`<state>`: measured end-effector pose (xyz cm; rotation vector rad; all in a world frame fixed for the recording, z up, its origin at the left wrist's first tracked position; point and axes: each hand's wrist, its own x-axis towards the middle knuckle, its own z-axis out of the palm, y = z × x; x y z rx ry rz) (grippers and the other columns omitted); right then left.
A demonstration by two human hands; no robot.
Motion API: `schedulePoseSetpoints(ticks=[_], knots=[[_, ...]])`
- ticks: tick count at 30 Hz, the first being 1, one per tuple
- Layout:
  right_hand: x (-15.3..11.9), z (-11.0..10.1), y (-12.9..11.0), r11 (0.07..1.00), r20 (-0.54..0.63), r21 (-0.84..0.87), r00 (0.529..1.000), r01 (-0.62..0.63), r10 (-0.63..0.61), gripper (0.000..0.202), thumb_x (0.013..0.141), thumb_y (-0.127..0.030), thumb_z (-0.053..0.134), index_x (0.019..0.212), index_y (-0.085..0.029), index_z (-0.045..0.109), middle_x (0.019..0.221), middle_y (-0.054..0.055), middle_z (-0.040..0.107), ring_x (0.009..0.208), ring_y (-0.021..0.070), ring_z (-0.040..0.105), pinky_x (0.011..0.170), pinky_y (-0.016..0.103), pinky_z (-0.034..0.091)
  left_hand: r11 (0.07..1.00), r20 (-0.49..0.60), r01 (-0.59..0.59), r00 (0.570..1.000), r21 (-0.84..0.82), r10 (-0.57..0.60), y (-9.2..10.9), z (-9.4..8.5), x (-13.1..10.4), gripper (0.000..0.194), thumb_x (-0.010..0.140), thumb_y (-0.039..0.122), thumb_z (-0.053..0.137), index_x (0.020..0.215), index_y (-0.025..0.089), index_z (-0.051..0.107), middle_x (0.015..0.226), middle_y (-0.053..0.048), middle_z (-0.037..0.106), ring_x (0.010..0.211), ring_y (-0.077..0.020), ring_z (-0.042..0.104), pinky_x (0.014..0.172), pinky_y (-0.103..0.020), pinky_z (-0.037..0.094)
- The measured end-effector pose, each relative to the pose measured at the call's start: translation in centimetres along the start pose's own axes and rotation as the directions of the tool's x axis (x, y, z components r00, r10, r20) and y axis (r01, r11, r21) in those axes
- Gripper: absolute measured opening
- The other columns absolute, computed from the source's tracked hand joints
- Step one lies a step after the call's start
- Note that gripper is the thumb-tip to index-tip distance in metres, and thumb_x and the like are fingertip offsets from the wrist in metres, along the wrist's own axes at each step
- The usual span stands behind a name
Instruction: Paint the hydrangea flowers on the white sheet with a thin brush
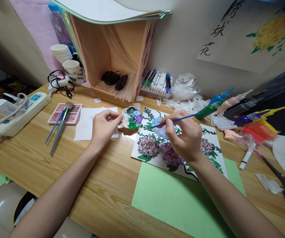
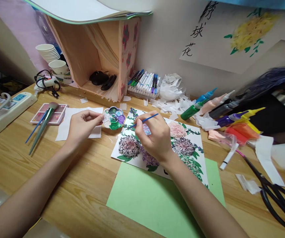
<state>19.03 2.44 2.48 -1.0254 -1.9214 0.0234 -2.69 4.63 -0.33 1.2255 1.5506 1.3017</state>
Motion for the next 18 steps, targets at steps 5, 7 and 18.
schedulePoseSetpoints(ticks=[5, 7, 18], knots=[[-0.15, 0.51, 0.34, 0.999, 0.075, -0.038, 0.997, 0.024, -0.021, 0.017, 0.083, -0.014, 0.049, 0.072, -0.022, 0.059, 0.069, 0.001, 0.066, 0.068, 0.0166, 0.06, 0.064, 0.031, 0.048, 1.0, -0.008, 0.011, 1.0, -0.001, -0.011, 0.08, 0.04, 0.09, 0.021, 0.065, 0.03, 0.073, 0.073, 0.012, 0.067, 0.072, -0.006, 0.07, 0.066, -0.0169, 0.065, 0.065, -0.028, 0.052], [-0.27, 0.69, 0.41, 1.0, 0.094, -0.028, 0.996, 0.006, -0.003, 0.018, 0.083, -0.015, 0.048, 0.072, -0.021, 0.059, 0.07, 0.001, 0.066, 0.07, 0.0168, 0.061, 0.065, 0.032, 0.048, 1.0, -0.008, 0.012, 1.0, -0.002, -0.012, 0.08, 0.04, 0.08, 0.021, 0.065, 0.03, 0.073, 0.073, 0.012, 0.067, 0.072, -0.006, 0.07, 0.067, -0.0169, 0.065, 0.066, -0.028, 0.052], [-0.37, 0.97, 0.47, 1.0, 0.133, -0.005, 0.991, -0.026, 0.027, 0.02, 0.083, -0.016, 0.048, 0.069, -0.02, 0.06, 0.069, 0.003, 0.066, 0.068, 0.0163, 0.06, 0.063, 0.032, 0.049, 1.0, -0.014, 0.001, 1.0, -0.011, -0.002, -0.15, -0.04, 0.13, 0.021, 0.064, 0.031, 0.074, 0.074, 0.013, 0.068, 0.074, -0.007, 0.07, 0.07, -0.0177, 0.066, 0.067, -0.029, 0.053]])
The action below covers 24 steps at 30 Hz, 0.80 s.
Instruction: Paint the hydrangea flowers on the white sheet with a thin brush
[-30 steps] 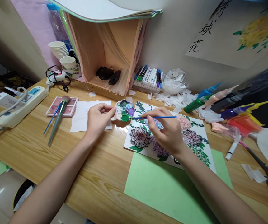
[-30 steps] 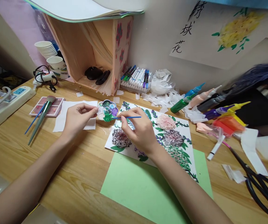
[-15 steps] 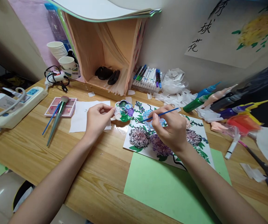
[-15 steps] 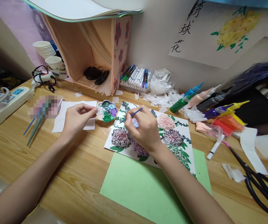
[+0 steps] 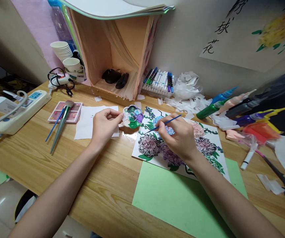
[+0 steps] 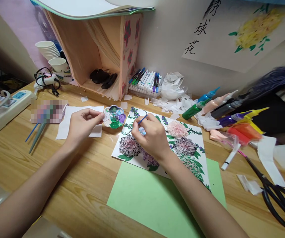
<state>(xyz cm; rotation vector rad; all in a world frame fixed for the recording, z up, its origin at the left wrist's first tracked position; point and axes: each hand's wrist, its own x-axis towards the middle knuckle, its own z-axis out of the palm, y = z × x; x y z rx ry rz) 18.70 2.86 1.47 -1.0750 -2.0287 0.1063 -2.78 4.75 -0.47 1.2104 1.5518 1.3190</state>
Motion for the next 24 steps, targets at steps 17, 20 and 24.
schedulePoseSetpoints(ticks=[17, 20, 24], knots=[[0.11, -0.14, 0.04, 0.999, 0.006, 0.013, 0.999, -0.035, 0.035, 0.021, 0.084, -0.017, 0.047, 0.069, -0.02, 0.06, 0.069, 0.003, 0.066, 0.067, 0.0164, 0.06, 0.063, 0.032, 0.048, 1.0, 0.003, -0.004, 1.0, 0.022, 0.004, 0.04, 0.01, -0.01, 0.019, 0.065, 0.029, 0.074, 0.074, 0.013, 0.068, 0.074, -0.007, 0.071, 0.069, -0.0179, 0.066, 0.067, -0.03, 0.053], [0.1, -0.13, 0.06, 0.999, -0.008, 0.007, 0.999, -0.031, 0.031, 0.02, 0.084, -0.017, 0.047, 0.07, -0.02, 0.061, 0.071, 0.003, 0.067, 0.068, 0.0168, 0.061, 0.063, 0.032, 0.048, 0.999, 0.003, -0.01, 1.0, 0.031, 0.01, -0.1, -0.02, 0.01, 0.018, 0.066, 0.029, 0.073, 0.074, 0.013, 0.068, 0.074, -0.007, 0.071, 0.068, -0.0182, 0.066, 0.066, -0.03, 0.053], [0.06, -0.12, 0.1, 1.0, 0.007, 0.004, 1.0, -0.029, 0.029, 0.02, 0.084, -0.017, 0.048, 0.07, -0.019, 0.061, 0.069, 0.003, 0.066, 0.067, 0.0167, 0.06, 0.063, 0.032, 0.048, 0.999, 0.009, -0.02, 1.0, 0.037, 0.019, -0.16, -0.05, 0.01, 0.019, 0.067, 0.029, 0.072, 0.075, 0.013, 0.068, 0.076, -0.008, 0.071, 0.07, -0.0186, 0.066, 0.067, -0.031, 0.053]])
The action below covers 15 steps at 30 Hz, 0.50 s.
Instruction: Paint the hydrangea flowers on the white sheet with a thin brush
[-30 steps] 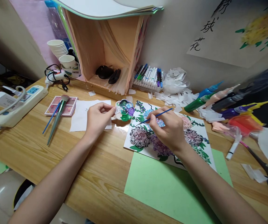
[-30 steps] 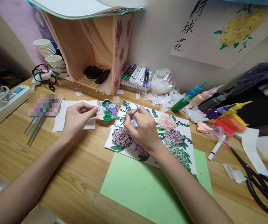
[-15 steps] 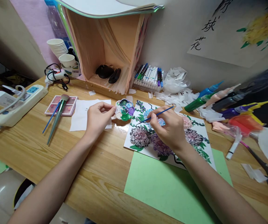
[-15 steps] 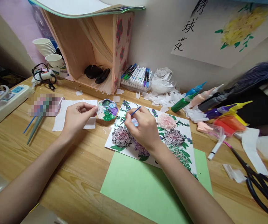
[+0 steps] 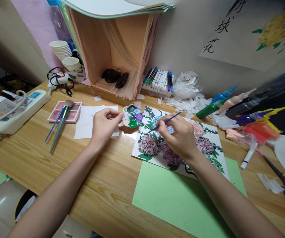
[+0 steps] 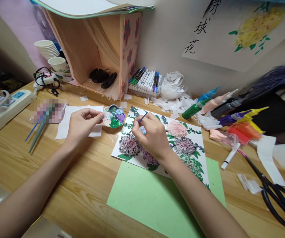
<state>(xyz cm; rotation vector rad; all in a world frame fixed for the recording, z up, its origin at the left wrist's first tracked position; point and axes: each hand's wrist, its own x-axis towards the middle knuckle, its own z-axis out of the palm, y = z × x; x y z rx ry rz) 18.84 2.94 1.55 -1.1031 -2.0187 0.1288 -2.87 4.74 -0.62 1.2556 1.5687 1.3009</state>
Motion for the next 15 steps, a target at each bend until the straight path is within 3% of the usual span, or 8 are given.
schedulePoseSetpoints(ticks=[5, 15], knots=[[0.03, -0.12, 0.06, 1.0, -0.031, 0.002, 0.999, -0.005, 0.005, 0.022, 0.085, -0.018, 0.047, 0.068, -0.02, 0.061, 0.071, 0.002, 0.067, 0.069, 0.0163, 0.06, 0.065, 0.032, 0.047, 1.0, -0.003, 0.008, 1.0, -0.006, -0.008, 0.19, 0.0, -0.09, 0.019, 0.066, 0.03, 0.073, 0.074, 0.013, 0.068, 0.075, -0.008, 0.071, 0.07, -0.0187, 0.066, 0.067, -0.031, 0.053], [-0.04, 0.25, 0.7, 0.99, 0.051, 0.065, 0.991, -0.126, 0.123, 0.03, 0.087, -0.02, 0.046, 0.061, -0.019, 0.061, 0.074, 0.002, 0.067, 0.073, 0.0153, 0.061, 0.069, 0.03, 0.047, 1.0, -0.004, 0.002, 1.0, -0.005, -0.002, 0.1, -0.03, 0.0, 0.018, 0.067, 0.028, 0.072, 0.074, 0.012, 0.068, 0.074, -0.007, 0.071, 0.069, -0.0178, 0.066, 0.066, -0.029, 0.054]])
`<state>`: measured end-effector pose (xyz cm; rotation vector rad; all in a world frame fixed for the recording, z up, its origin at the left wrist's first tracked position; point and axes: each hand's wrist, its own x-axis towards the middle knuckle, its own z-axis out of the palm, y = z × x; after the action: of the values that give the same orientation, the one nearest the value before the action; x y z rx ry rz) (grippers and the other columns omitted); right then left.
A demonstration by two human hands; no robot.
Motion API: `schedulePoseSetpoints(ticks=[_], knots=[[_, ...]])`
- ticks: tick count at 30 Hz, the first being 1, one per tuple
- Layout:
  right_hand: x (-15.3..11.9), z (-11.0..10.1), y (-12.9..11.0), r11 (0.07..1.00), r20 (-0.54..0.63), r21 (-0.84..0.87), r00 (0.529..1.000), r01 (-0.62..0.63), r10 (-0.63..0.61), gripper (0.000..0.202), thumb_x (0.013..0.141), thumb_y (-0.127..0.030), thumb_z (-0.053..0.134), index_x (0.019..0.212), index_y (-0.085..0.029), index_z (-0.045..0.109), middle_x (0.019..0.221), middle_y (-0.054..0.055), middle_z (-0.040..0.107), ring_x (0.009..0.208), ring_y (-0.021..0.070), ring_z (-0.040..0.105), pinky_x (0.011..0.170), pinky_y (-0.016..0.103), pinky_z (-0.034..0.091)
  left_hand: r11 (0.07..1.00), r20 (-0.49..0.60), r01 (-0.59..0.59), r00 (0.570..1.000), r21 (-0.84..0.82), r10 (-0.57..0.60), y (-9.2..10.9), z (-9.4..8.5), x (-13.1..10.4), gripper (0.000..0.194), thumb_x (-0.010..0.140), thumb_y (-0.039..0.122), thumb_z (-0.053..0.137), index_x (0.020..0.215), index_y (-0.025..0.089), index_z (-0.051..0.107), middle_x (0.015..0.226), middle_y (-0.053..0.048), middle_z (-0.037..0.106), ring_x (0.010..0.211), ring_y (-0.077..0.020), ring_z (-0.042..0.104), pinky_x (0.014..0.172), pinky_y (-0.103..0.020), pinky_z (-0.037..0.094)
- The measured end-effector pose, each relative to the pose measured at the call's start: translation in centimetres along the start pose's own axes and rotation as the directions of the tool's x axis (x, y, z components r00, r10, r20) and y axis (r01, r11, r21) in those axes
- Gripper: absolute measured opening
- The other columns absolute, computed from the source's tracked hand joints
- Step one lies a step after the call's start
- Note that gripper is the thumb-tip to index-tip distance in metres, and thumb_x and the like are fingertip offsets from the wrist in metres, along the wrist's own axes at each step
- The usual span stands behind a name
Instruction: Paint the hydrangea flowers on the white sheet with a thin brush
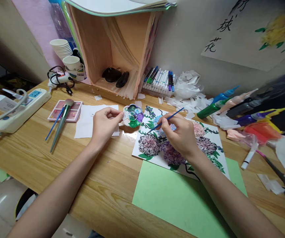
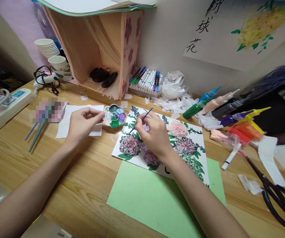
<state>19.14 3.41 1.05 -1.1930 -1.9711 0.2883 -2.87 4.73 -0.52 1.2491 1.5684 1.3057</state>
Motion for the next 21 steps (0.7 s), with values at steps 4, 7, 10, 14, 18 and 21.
schedulePoseSetpoints(ticks=[4, 7, 10, 14, 18, 21], knots=[[0.01, -0.05, -0.02, 0.999, -0.029, -0.004, 0.999, -0.04, 0.04, 0.03, 0.087, -0.022, 0.046, 0.062, -0.018, 0.062, 0.074, 0.004, 0.067, 0.073, 0.0158, 0.061, 0.07, 0.031, 0.046, 1.0, 0.003, -0.005, 1.0, -0.008, 0.005, -0.07, 0.02, 0.0, 0.018, 0.067, 0.028, 0.072, 0.075, 0.012, 0.068, 0.075, -0.007, 0.071, 0.07, -0.0171, 0.066, 0.066, -0.028, 0.053], [0.05, -0.08, -0.08, 0.998, -0.011, 0.03, 0.999, -0.049, 0.049, 0.031, 0.088, -0.022, 0.046, 0.062, -0.018, 0.062, 0.075, 0.003, 0.067, 0.074, 0.0153, 0.061, 0.071, 0.03, 0.046, 1.0, 0.002, -0.006, 1.0, -0.002, 0.006, -0.1, 0.03, -0.01, 0.019, 0.067, 0.028, 0.072, 0.075, 0.012, 0.068, 0.074, -0.007, 0.071, 0.069, -0.017, 0.066, 0.066, -0.028, 0.054], [0.08, -0.11, 0.01, 0.997, 0.017, 0.05, 0.998, -0.06, 0.06, 0.032, 0.088, -0.022, 0.046, 0.061, -0.019, 0.062, 0.076, 0.003, 0.067, 0.074, 0.015, 0.061, 0.071, 0.03, 0.046, 1.0, 0.002, -0.012, 1.0, 0.005, 0.012, -0.15, 0.03, -0.01, 0.019, 0.067, 0.028, 0.072, 0.075, 0.011, 0.068, 0.075, -0.007, 0.071, 0.07, -0.0171, 0.066, 0.067, -0.028, 0.054], [0.06, -0.22, 0.13, 0.997, -0.007, 0.017, 0.997, -0.074, 0.074, 0.031, 0.088, -0.023, 0.046, 0.062, -0.019, 0.063, 0.076, 0.004, 0.066, 0.074, 0.0159, 0.061, 0.071, 0.031, 0.046, 1.0, 0.002, -0.012, 1.0, -0.002, 0.012, -0.17, 0.07, 0.0, 0.02, 0.067, 0.028, 0.072, 0.075, 0.011, 0.068, 0.076, -0.008, 0.071, 0.071, -0.0172, 0.066, 0.067, -0.028, 0.053], [0.08, -0.24, 0.05, 0.996, -0.001, 0.038, 0.997, -0.077, 0.077, 0.031, 0.088, -0.023, 0.046, 0.062, -0.019, 0.063, 0.077, 0.003, 0.067, 0.074, 0.0155, 0.061, 0.071, 0.031, 0.047, 1.0, 0.004, -0.003, 1.0, -0.005, 0.003, -0.09, 0.1, -0.01, 0.021, 0.067, 0.029, 0.072, 0.075, 0.01, 0.068, 0.075, -0.008, 0.071, 0.07, -0.017, 0.066, 0.067, -0.028, 0.053], [0.17, -0.33, 0.05, 0.997, 0.011, 0.036, 0.997, -0.074, 0.073, 0.031, 0.088, -0.023, 0.047, 0.062, -0.019, 0.063, 0.077, 0.003, 0.067, 0.075, 0.0158, 0.062, 0.071, 0.031, 0.047, 1.0, 0.0, -0.001, 1.0, 0.002, 0.001, -0.01, 0.06, 0.0, 0.021, 0.066, 0.029, 0.073, 0.075, 0.01, 0.068, 0.075, -0.008, 0.071, 0.07, -0.017, 0.066, 0.067, -0.028, 0.053]])
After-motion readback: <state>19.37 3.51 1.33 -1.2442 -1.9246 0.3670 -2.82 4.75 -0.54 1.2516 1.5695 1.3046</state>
